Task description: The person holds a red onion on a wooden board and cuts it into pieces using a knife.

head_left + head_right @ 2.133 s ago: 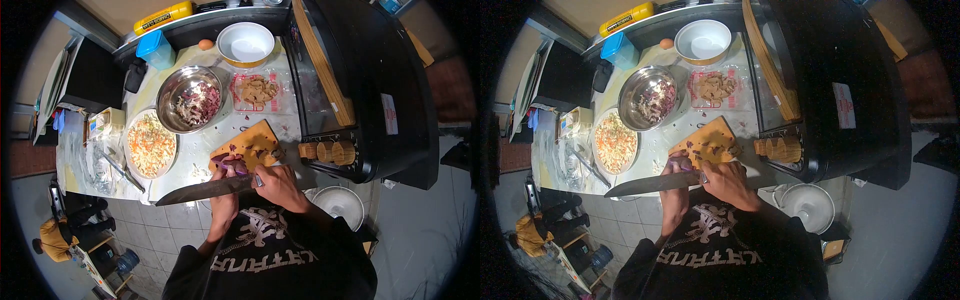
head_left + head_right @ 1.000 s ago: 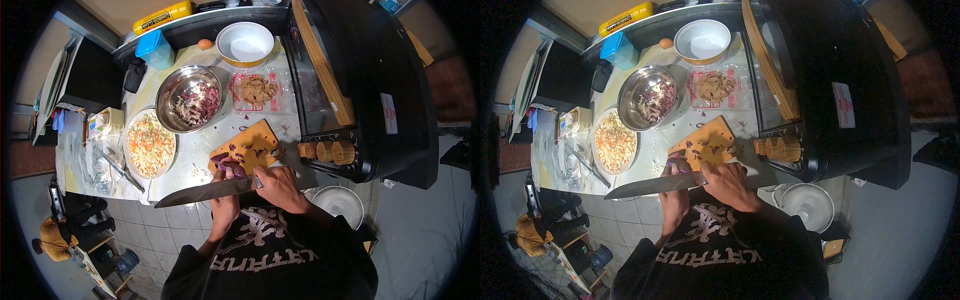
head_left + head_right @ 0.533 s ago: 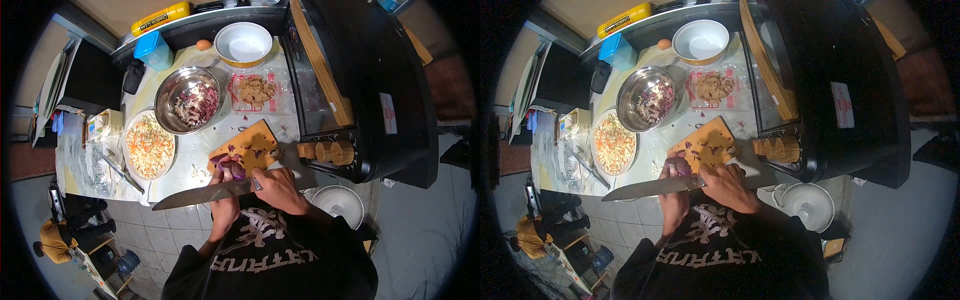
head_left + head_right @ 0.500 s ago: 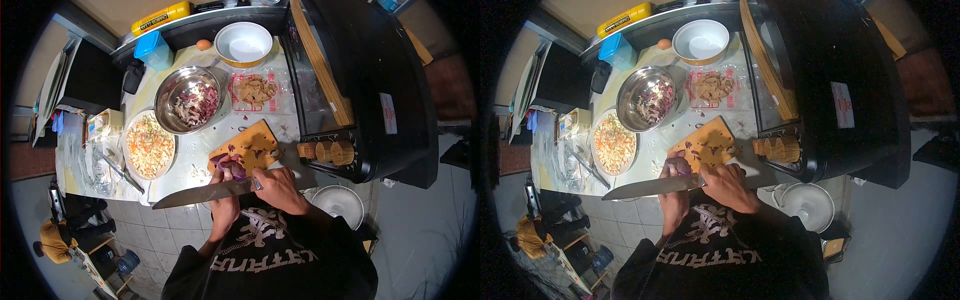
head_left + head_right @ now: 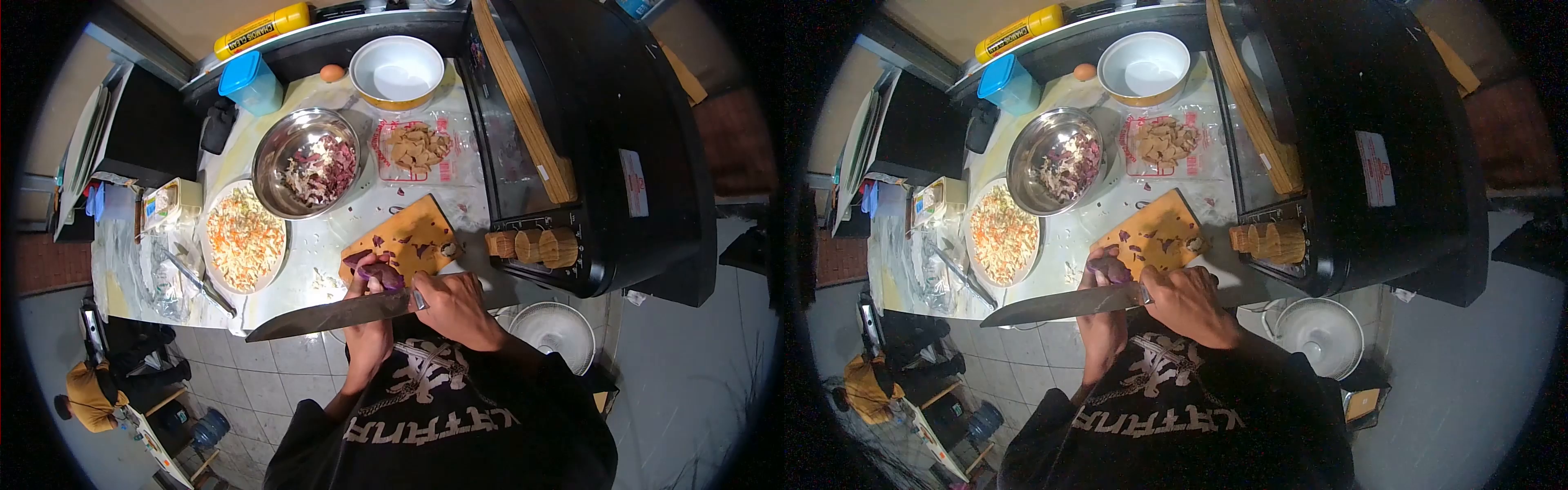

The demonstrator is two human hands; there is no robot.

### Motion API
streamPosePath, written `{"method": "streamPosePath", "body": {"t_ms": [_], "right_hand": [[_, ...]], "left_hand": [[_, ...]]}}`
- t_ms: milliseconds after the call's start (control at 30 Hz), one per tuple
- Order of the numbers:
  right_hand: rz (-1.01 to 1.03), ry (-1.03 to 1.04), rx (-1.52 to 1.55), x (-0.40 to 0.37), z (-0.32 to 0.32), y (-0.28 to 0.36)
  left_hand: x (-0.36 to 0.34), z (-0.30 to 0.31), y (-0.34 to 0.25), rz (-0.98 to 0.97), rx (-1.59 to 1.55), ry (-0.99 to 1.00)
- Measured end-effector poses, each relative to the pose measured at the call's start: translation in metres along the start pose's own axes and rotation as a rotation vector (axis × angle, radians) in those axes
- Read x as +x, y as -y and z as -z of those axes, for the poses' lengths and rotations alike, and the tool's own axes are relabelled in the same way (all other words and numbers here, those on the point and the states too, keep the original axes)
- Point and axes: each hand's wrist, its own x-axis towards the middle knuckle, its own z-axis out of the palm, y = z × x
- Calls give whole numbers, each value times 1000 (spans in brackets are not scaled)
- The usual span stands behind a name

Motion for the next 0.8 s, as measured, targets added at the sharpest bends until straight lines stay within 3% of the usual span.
{"method": "streamPosePath", "body": {"t_ms": [400,567,800], "right_hand": [[-43,45,-16,0,0,1],[-19,29,-24,-1,1,3],[-20,-14,18,-2,-4,6]], "left_hand": [[-4,-3,-1,4,-12,0],[0,-5,-2,-32,127,-36],[0,9,9,0,9,-4]]}}
